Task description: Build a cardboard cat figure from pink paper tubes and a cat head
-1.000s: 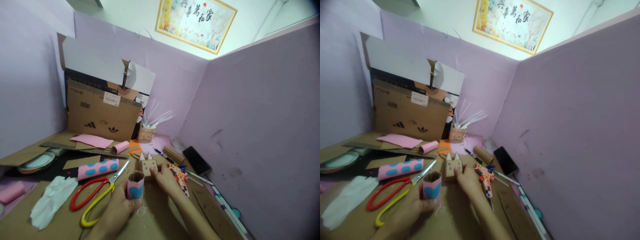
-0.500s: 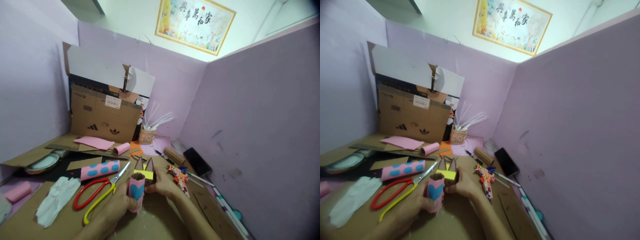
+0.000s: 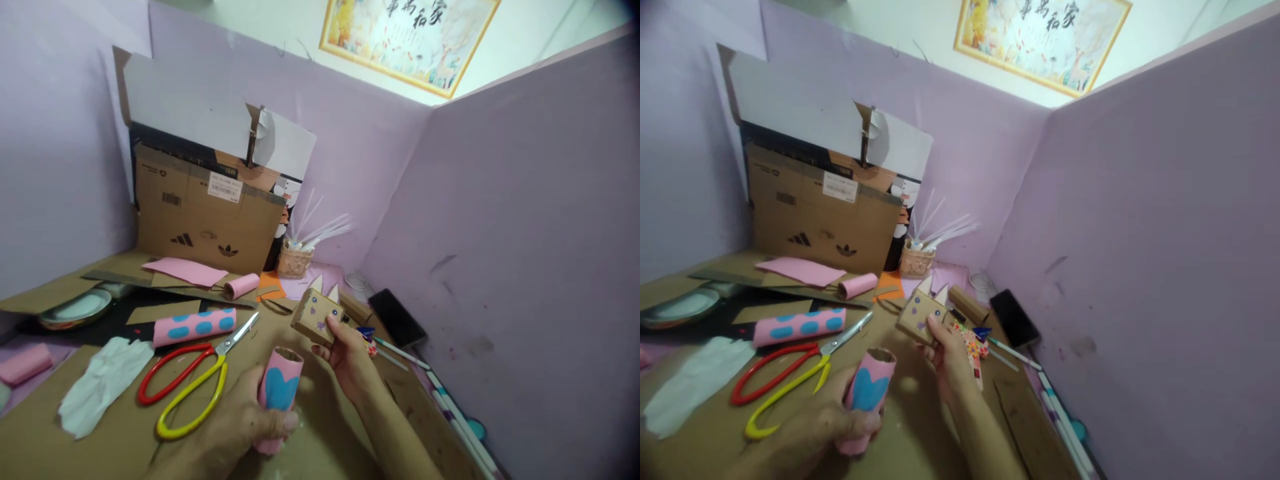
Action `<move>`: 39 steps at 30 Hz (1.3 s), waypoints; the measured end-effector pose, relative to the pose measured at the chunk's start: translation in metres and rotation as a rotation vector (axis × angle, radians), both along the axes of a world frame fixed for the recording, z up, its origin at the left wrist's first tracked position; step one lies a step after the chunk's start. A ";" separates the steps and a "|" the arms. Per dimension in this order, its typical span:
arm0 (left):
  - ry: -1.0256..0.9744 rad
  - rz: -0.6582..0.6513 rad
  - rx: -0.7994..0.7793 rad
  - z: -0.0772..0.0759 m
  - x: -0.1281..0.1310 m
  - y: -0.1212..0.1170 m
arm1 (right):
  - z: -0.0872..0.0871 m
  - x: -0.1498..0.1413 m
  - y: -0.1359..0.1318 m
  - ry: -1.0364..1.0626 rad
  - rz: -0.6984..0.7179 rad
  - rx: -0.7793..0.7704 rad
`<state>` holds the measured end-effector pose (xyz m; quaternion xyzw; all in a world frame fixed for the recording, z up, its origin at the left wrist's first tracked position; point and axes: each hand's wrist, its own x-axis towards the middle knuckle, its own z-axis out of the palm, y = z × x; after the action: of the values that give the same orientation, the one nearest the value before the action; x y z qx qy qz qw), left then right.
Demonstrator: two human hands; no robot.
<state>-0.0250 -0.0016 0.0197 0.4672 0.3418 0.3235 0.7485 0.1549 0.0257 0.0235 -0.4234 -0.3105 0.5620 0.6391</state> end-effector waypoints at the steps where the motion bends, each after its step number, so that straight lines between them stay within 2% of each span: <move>1: 0.006 -0.020 0.015 -0.001 0.001 0.000 | 0.000 -0.003 -0.002 0.015 -0.014 -0.003; 5: 0.086 -0.070 0.181 -0.007 0.003 0.004 | 0.000 -0.010 -0.011 -0.053 -0.015 0.033; 7: 0.135 -0.036 0.277 -0.007 0.003 0.005 | 0.001 -0.011 -0.015 -0.171 -0.009 0.124; 10: 0.166 -0.013 0.329 -0.004 0.005 0.004 | 0.004 -0.013 -0.020 -0.254 0.003 0.268; 13: 0.198 -0.006 0.343 0.003 0.008 0.004 | 0.005 -0.016 -0.026 -0.204 0.039 0.347; 17: 0.272 0.076 0.315 0.008 0.013 0.004 | 0.005 -0.017 -0.030 -0.208 0.032 0.408; 24: 0.222 0.149 0.281 0.002 0.019 0.006 | 0.004 -0.017 -0.033 -0.337 0.004 0.424; 31: 0.024 0.121 0.234 -0.001 0.019 0.007 | 0.006 -0.015 -0.034 -0.544 -0.034 0.396; 34: 0.013 0.131 0.227 -0.004 0.020 0.006 | 0.007 -0.014 -0.035 -0.619 -0.026 0.380; 39: 0.033 0.113 0.237 -0.006 0.020 0.007 | 0.008 -0.014 -0.036 -0.612 0.002 0.384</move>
<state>-0.0046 0.0049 0.0140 0.5378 0.3393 0.3958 0.6626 0.1407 -0.0105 0.0313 -0.4440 -0.5878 0.3414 0.5838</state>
